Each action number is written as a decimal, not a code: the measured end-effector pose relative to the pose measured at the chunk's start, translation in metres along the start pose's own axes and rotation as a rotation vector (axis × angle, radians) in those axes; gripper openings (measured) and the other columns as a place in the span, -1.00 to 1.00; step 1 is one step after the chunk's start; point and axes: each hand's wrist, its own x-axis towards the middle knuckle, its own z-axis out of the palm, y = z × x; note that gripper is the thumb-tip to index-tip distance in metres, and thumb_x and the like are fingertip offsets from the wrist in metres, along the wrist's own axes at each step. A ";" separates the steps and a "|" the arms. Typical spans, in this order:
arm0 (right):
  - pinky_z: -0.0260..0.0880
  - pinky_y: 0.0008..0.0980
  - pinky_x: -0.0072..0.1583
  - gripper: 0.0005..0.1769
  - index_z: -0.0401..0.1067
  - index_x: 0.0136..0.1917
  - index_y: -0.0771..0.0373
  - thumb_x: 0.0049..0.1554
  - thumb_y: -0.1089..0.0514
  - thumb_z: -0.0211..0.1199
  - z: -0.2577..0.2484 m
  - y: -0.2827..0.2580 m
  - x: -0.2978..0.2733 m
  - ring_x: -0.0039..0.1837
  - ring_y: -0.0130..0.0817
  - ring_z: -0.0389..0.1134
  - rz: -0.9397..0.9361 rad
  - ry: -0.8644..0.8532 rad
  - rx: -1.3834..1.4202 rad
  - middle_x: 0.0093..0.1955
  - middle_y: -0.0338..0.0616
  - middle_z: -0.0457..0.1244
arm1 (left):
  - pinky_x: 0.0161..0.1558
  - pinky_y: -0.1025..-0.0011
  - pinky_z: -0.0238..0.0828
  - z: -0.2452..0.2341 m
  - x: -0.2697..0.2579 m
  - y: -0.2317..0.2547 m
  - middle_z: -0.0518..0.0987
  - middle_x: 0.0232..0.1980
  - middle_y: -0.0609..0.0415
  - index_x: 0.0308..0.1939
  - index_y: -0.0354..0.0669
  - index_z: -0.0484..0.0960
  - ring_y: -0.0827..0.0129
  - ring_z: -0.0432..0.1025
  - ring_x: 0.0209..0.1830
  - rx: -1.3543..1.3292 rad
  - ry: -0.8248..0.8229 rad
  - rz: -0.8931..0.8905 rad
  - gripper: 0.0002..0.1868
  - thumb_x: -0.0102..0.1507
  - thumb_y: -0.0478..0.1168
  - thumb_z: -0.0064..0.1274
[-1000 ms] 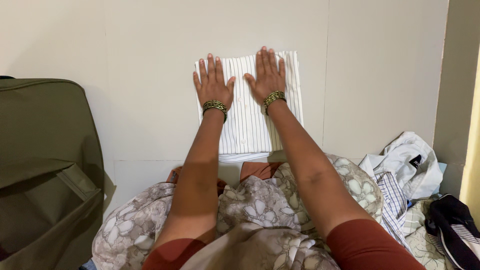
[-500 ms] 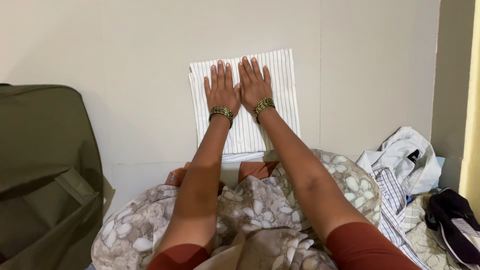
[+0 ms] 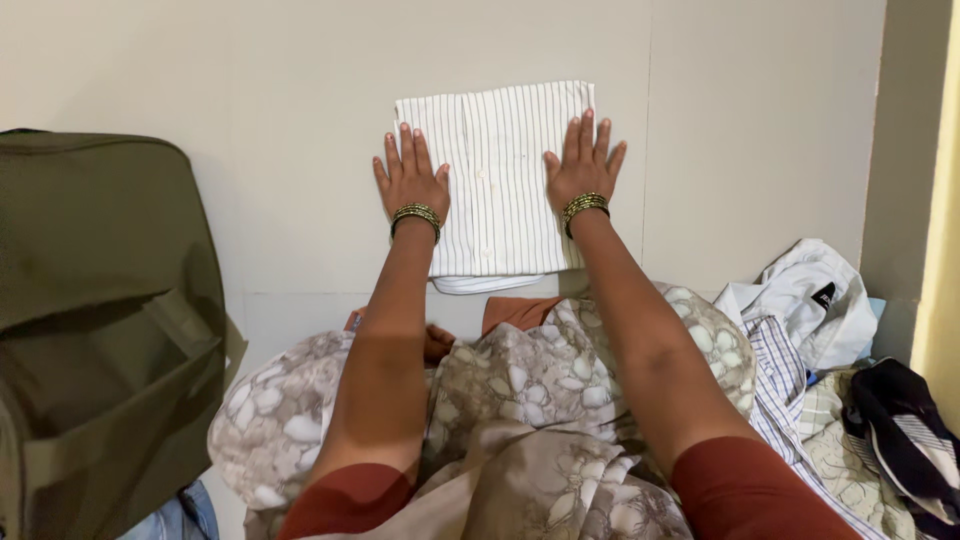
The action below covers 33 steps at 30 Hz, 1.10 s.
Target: The person folds shirts by hand and places them into a green duffel bag on the floor.
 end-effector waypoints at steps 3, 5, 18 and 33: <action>-0.57 0.16 0.58 -0.23 -0.19 0.67 0.16 0.32 -0.17 -0.17 0.019 0.001 0.002 0.72 -0.08 -0.55 0.081 -0.003 -0.044 0.74 -0.12 -0.45 | 0.59 0.10 -0.57 0.000 -0.006 0.009 -0.32 0.72 0.12 0.63 -0.03 -0.15 0.25 -0.44 0.70 0.003 0.000 -0.016 -0.24 0.44 0.20 -0.41; -0.47 0.09 0.63 -0.26 -0.11 0.70 0.14 0.32 -0.08 -0.15 0.049 -0.013 -0.007 0.76 -0.15 -0.45 -0.144 0.193 0.158 0.78 -0.10 -0.36 | 0.59 0.13 -0.56 0.011 -0.013 0.029 -0.31 0.72 0.09 0.63 -0.04 -0.14 0.24 -0.42 0.70 -0.067 0.022 0.051 -0.24 0.44 0.18 -0.40; -0.55 0.02 0.61 -0.26 -0.38 0.70 -0.11 0.34 -0.30 -0.46 0.018 -0.012 -0.071 0.72 -0.21 -0.57 -0.085 -0.098 -0.087 0.75 -0.26 -0.56 | 0.59 0.12 -0.55 0.031 -0.067 0.012 -0.36 0.71 0.17 0.63 0.14 -0.20 0.26 -0.44 0.70 -0.088 -0.080 0.047 -0.22 0.40 0.27 -0.45; -0.39 0.15 0.62 -0.22 -0.24 0.70 -0.11 0.32 -0.34 -0.28 0.072 -0.013 -0.132 0.74 -0.05 -0.50 -0.311 -0.067 -0.046 0.76 -0.15 -0.49 | 0.60 0.11 -0.46 0.049 -0.127 0.018 -0.36 0.72 0.01 0.65 -0.01 -0.26 0.13 -0.43 0.70 0.029 0.006 0.248 -0.19 0.44 0.25 -0.47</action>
